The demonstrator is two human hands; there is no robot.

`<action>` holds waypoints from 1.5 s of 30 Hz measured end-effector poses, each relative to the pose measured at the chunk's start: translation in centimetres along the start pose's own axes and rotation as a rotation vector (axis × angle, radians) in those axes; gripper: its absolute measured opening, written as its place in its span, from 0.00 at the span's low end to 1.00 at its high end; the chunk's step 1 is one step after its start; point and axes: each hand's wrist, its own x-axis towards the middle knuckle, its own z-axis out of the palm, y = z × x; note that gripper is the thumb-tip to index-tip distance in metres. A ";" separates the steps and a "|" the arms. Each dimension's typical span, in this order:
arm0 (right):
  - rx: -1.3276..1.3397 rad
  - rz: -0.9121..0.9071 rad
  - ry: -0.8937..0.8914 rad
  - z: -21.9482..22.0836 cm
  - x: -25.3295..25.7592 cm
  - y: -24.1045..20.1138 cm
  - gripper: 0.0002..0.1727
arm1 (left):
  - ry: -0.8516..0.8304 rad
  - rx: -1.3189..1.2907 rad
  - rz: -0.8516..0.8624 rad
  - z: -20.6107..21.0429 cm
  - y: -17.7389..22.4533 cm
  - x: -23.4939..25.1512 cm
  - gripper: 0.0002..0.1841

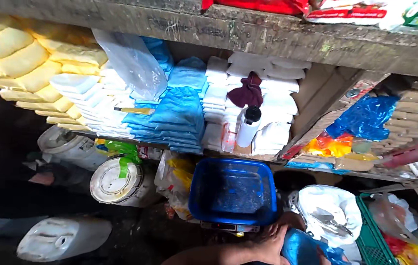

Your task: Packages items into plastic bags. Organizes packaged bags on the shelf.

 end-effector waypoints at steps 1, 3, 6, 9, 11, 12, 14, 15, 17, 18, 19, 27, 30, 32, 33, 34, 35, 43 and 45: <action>-0.048 0.010 -0.021 -0.2 0.1 0.1 0.11 | -0.010 -0.016 -0.012 0.2 -0.1 0.0 0.63; -0.099 -0.013 -0.060 -0.8 0.8 -0.4 0.09 | 0.027 -0.068 0.023 -0.2 0.4 0.8 0.67; -0.140 -0.004 -0.066 -1.2 0.8 -0.6 0.09 | 0.107 -0.111 0.159 -1.2 3.1 1.7 0.67; -0.169 -0.012 -0.036 -1.3 1.2 -0.4 0.08 | 0.110 -0.058 0.238 -1.7 5.4 3.4 0.53; -0.166 -0.023 -0.029 -1.4 1.3 -0.5 0.06 | 0.108 -0.035 0.274 -1.6 6.2 3.8 0.44; -0.182 -0.023 -0.036 -1.6 1.3 -0.6 0.05 | 0.122 -0.035 0.294 -1.5 6.6 4.0 0.38; -0.251 -0.007 -0.056 -1.9 1.3 -0.7 0.06 | 0.126 -0.046 0.305 -1.2 7.0 3.9 0.30; -0.276 -0.004 -0.069 -2.2 1.2 -0.6 0.07 | 0.134 -0.048 0.315 -0.8 7.0 3.9 0.27; -0.293 -0.009 -0.084 -2.7 1.1 -0.3 0.06 | 0.134 -0.026 0.327 -0.1 6.9 3.9 0.25; -0.291 -0.007 -0.090 -3.0 1.1 -0.3 0.06 | 0.142 -0.003 0.338 0.4 6.8 4.0 0.23; -0.282 -0.002 -0.089 -3.4 1.0 -0.3 0.05 | 0.149 0.030 0.353 0.8 6.7 4.1 0.21; -0.092 0.206 -0.087 -9.0 -2.3 3.9 0.51 | 0.069 0.310 0.292 2.2 5.9 5.7 0.19; -0.194 0.378 -0.163 -8.3 -3.8 6.5 0.72 | -0.122 0.064 0.025 0.2 8.1 5.8 0.19; -0.192 0.361 -0.179 -6.0 -4.0 7.8 0.78 | -0.167 -0.112 -0.046 -0.3 9.0 5.8 0.19; -0.178 0.318 -0.155 -4.5 -3.7 8.2 0.76 | -0.146 -0.173 0.001 -0.5 9.6 5.5 0.17; -0.170 0.270 -0.107 -3.0 -3.3 8.3 0.69 | -0.123 -0.222 0.074 -0.6 10.4 5.1 0.17; -0.175 0.241 -0.049 -1.8 -2.8 7.7 0.59 | -0.102 -0.253 0.140 -0.7 11.2 4.7 0.17; -0.346 0.403 0.039 -0.5 0.8 -1.3 0.23 | -0.069 -0.293 0.328 -3.8 13.6 3.1 0.15; -0.436 0.091 0.151 1.9 -0.3 6.6 0.24 | 0.019 -0.413 0.451 -2.7 9.0 3.9 0.13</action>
